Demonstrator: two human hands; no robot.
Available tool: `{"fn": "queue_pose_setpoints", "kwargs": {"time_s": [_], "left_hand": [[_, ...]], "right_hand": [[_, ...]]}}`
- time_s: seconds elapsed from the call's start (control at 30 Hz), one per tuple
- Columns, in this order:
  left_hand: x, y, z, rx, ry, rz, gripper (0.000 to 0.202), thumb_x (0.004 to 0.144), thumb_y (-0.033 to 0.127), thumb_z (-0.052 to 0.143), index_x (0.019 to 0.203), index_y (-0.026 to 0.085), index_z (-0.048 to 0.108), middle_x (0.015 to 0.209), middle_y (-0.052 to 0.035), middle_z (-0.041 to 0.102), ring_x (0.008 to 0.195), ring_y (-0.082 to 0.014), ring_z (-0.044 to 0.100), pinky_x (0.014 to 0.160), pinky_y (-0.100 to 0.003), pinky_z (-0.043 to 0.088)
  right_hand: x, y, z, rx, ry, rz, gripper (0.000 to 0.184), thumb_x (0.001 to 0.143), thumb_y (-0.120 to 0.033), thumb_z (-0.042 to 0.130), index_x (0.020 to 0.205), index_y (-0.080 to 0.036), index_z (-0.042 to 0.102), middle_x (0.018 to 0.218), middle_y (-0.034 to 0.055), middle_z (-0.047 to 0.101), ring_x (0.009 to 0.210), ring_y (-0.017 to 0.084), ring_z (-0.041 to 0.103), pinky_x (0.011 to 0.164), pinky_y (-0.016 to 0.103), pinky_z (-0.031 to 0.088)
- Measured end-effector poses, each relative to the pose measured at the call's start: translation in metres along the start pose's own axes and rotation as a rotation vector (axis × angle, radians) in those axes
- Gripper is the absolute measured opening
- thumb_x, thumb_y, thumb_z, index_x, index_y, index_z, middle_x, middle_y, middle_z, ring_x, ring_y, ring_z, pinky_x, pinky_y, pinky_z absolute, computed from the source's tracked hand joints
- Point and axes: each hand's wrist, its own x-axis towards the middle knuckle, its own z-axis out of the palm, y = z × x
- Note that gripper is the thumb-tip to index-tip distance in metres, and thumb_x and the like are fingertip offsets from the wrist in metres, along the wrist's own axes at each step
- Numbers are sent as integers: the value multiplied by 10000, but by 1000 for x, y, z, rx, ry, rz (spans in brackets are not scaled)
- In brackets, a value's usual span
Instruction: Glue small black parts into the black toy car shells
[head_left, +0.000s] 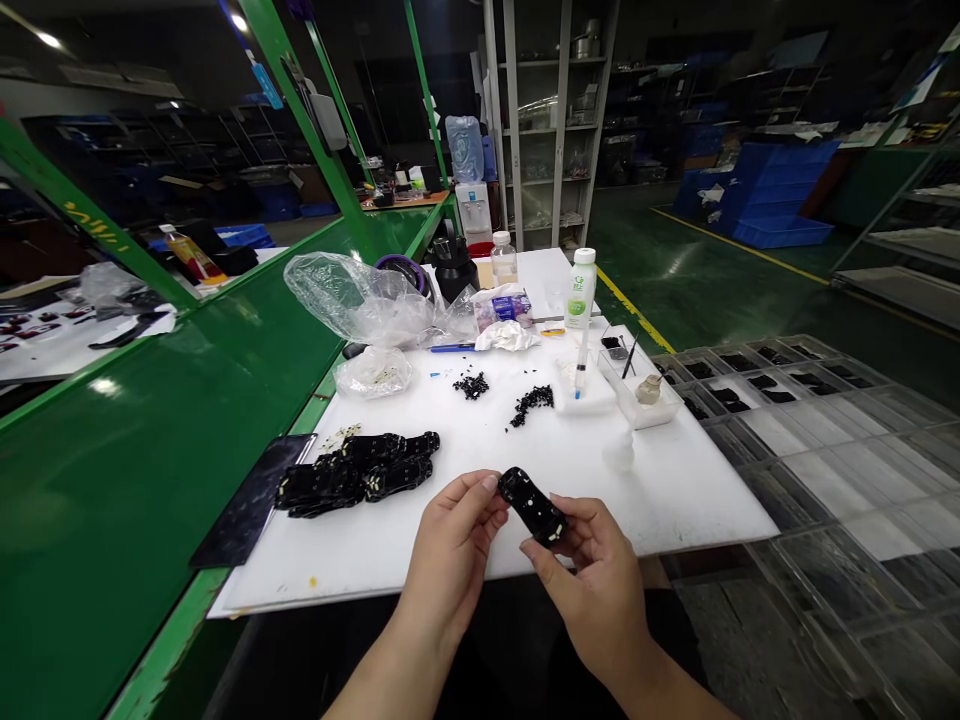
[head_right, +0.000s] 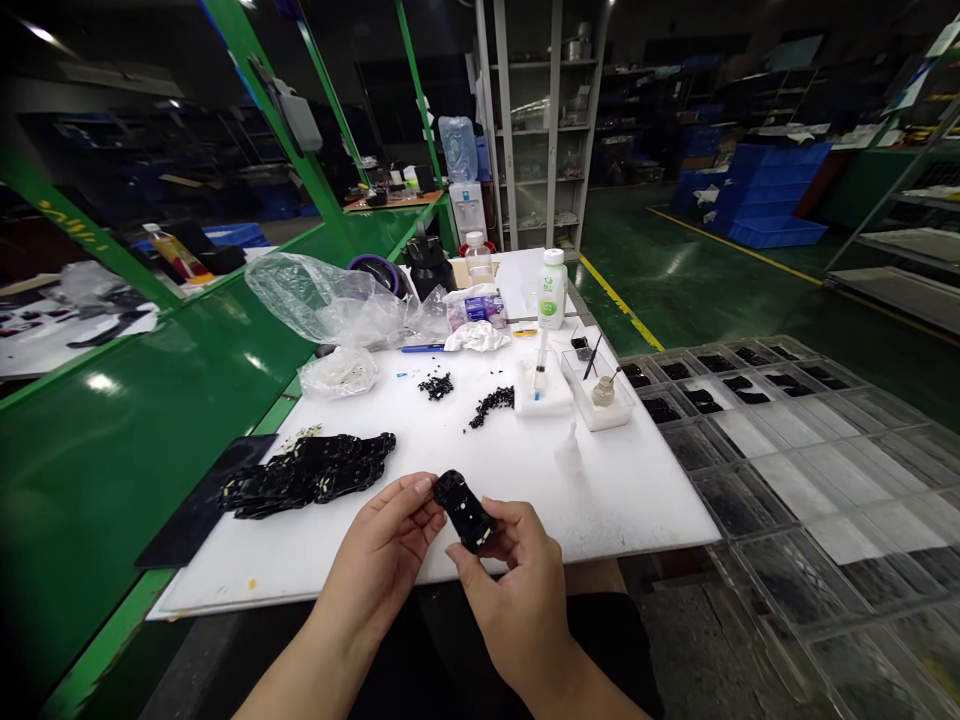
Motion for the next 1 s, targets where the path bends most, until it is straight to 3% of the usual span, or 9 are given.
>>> {"fn": "queue_pose_setpoints", "kwargs": {"time_s": [0.3,0.73,0.87,1.0], "left_hand": [[4,10,-10,171,-143,42,143,661,227,820,705,137,719,630,-7,644,599,-95,550,615,-206,440],[5,17,-16,368,-117,27,133,678,254,773,661,148,694,578,-18,636,562,-116,560,588,-227,428],[5,18,-17,357,-114,-4,122,687,246,759,668,149,688,581,-12,629,558,-108,560,589,-220,432],[3,17,-20,301,-139,-29,119,698,244,761,709,147,692,634,-16,640,600,-110,580,622,-222,446]], "right_hand": [[4,-9,-13,-47,-80,-19,337,786,-226,730,1104,-225,620,907,35,727,811,173,706,727,268,610],[3,-13,-17,-145,-160,-106,344,815,-210,700,1147,-231,612,890,24,716,778,176,701,711,296,615],[3,-12,-18,-188,-157,-156,355,809,-190,700,1148,-242,607,868,8,711,747,158,695,701,280,608],[6,-12,-18,-163,-159,-98,357,802,-205,709,1144,-242,611,864,4,715,737,153,695,685,262,606]]}}
